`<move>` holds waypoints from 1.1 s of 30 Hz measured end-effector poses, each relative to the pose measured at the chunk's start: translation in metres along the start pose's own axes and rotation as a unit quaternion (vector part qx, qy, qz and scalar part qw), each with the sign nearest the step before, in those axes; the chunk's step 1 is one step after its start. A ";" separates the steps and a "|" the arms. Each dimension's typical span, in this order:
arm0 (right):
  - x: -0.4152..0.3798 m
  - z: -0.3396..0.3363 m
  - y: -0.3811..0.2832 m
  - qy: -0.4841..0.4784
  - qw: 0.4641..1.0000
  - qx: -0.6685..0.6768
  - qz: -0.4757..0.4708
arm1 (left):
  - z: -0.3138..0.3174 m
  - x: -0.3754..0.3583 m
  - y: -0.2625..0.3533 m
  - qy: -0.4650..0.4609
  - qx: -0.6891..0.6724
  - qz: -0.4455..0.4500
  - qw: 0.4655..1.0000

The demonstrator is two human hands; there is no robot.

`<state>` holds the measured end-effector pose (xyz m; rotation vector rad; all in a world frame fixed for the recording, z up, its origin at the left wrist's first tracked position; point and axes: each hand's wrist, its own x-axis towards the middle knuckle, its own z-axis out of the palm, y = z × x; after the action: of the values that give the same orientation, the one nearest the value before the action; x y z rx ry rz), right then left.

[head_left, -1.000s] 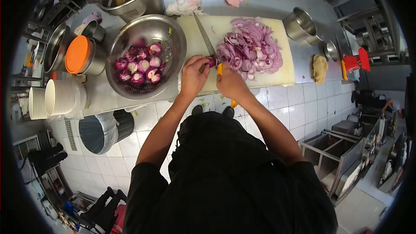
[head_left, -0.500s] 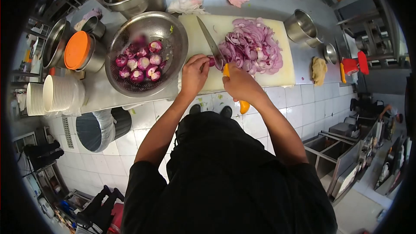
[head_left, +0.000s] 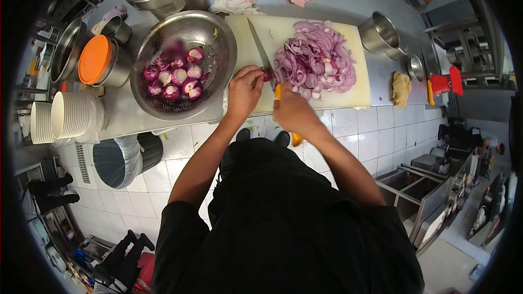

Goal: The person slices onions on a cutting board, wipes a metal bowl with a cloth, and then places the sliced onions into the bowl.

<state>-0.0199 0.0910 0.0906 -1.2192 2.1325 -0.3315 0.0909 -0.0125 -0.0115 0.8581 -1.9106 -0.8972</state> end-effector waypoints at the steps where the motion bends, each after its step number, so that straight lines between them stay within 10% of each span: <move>1: 0.008 0.013 0.008 0.021 0.999 0.008 -0.023 | 0.000 0.001 0.001 0.000 -0.004 -0.002 1.000; 9: 0.028 0.018 0.044 0.083 0.995 0.024 -0.058 | -0.004 0.007 0.013 -0.014 0.030 0.010 0.999; 12: 0.026 0.007 0.051 0.060 0.997 0.030 -0.040 | -0.007 0.020 0.011 -0.067 0.101 0.162 0.979; 27: -0.034 -0.035 0.008 -0.067 0.997 0.020 0.024 | 0.000 0.013 0.035 -0.011 0.040 -0.208 0.977; 33: 0.005 0.032 0.047 0.092 0.985 0.022 -0.143 | 0.005 0.009 0.033 0.009 -0.003 -0.221 0.975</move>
<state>-0.0327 0.1153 0.0407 -1.5222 2.0896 -0.6346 0.0757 -0.0022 0.0179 1.3150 -1.7262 -1.1471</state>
